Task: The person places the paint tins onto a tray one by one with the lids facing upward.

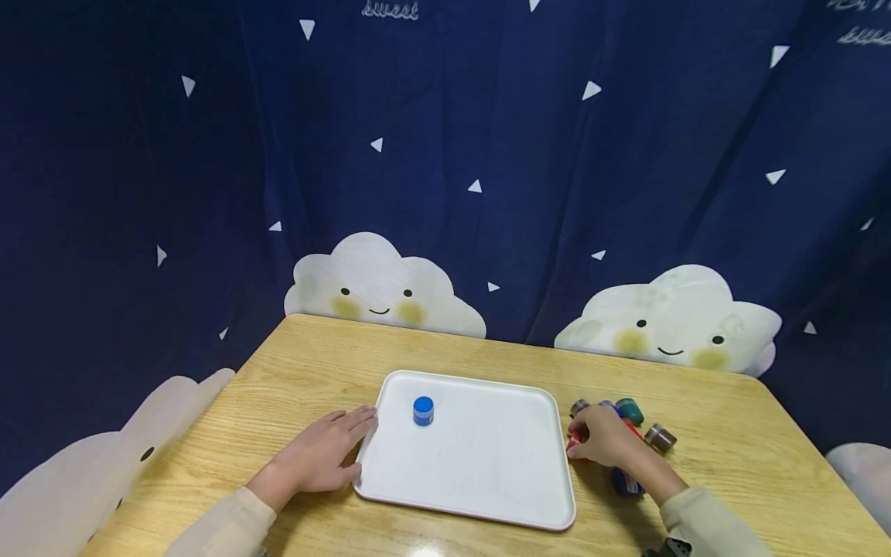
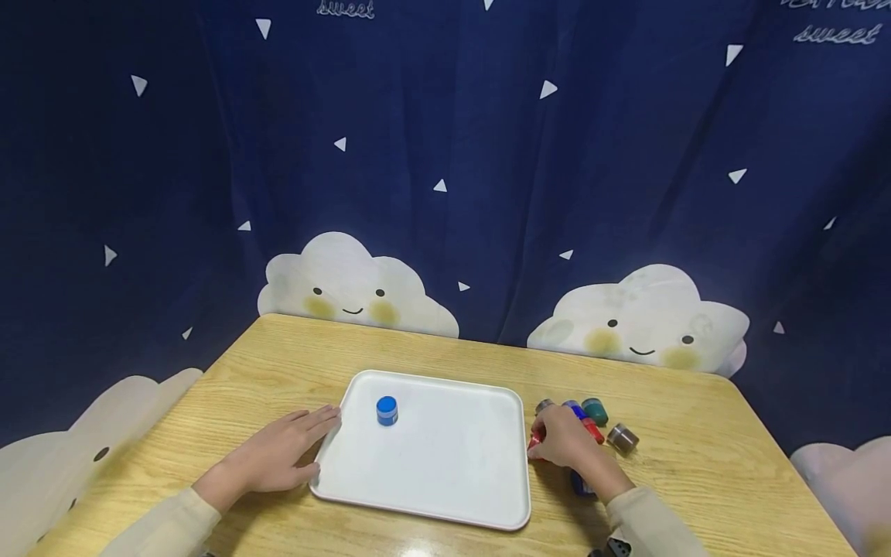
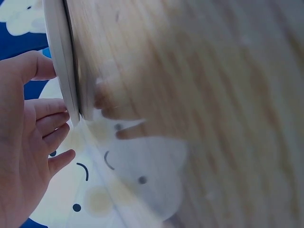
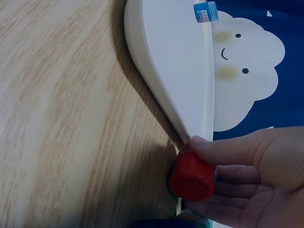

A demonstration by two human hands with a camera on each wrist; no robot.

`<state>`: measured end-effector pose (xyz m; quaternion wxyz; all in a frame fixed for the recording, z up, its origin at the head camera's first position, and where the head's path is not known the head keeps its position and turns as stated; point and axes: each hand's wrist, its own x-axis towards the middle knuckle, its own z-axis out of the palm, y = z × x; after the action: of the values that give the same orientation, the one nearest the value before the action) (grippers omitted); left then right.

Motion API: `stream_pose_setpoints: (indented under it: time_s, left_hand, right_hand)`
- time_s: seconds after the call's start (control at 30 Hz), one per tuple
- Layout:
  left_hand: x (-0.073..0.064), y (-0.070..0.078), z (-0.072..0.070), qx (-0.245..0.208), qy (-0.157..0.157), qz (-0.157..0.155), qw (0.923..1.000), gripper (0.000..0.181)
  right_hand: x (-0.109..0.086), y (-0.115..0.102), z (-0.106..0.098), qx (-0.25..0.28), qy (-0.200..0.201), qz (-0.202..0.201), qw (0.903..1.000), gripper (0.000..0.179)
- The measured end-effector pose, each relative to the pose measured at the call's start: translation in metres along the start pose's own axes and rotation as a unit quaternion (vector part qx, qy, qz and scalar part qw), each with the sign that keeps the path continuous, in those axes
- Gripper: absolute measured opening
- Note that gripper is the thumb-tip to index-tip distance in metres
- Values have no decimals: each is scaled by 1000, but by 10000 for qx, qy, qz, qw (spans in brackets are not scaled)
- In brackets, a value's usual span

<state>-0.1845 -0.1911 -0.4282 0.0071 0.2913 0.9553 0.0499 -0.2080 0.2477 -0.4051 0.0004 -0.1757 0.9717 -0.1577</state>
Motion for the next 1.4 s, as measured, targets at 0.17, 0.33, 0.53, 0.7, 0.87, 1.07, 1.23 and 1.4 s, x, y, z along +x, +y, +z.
stream_pose_setpoints:
  time_s: [0.17, 0.33, 0.53, 0.7, 0.87, 1.07, 1.23, 1.4]
  left_hand:
    - [0, 0, -1, 41, -12, 7, 10000, 65]
    - [0, 1, -1, 52, -1, 16, 10000, 65]
    - [-1, 1, 0, 40, -18, -3, 10000, 65]
    - [0, 1, 1, 99, -6, -1, 10000, 65]
    - [0, 2, 0, 98, -49, -12, 9999, 66]
    - [-1, 3, -1, 44, -48, -9, 10000, 65]
    - [-1, 2, 0, 34, -62, -24, 10000, 66]
    - [0, 1, 1, 61, -61, -17, 10000, 66]
  right_hand:
    - [2, -1, -5, 70, -140, 126, 9998, 28]
    - [4, -4, -10, 127, -149, 31, 9998, 24]
    - [8, -11, -14, 329, -227, 81, 9992, 24]
    - [15, -15, -14, 523, -286, -335, 9977, 25]
    - [24, -15, -12, 777, -534, -936, 9911, 27]
    - [36, -17, -7, 1292, -917, -1271, 9791, 32]
    - [45, -22, -3, 1583, -1043, -1277, 9735, 33]
    - [55, -28, 2, 1874, -1134, -1113, 9693, 33]
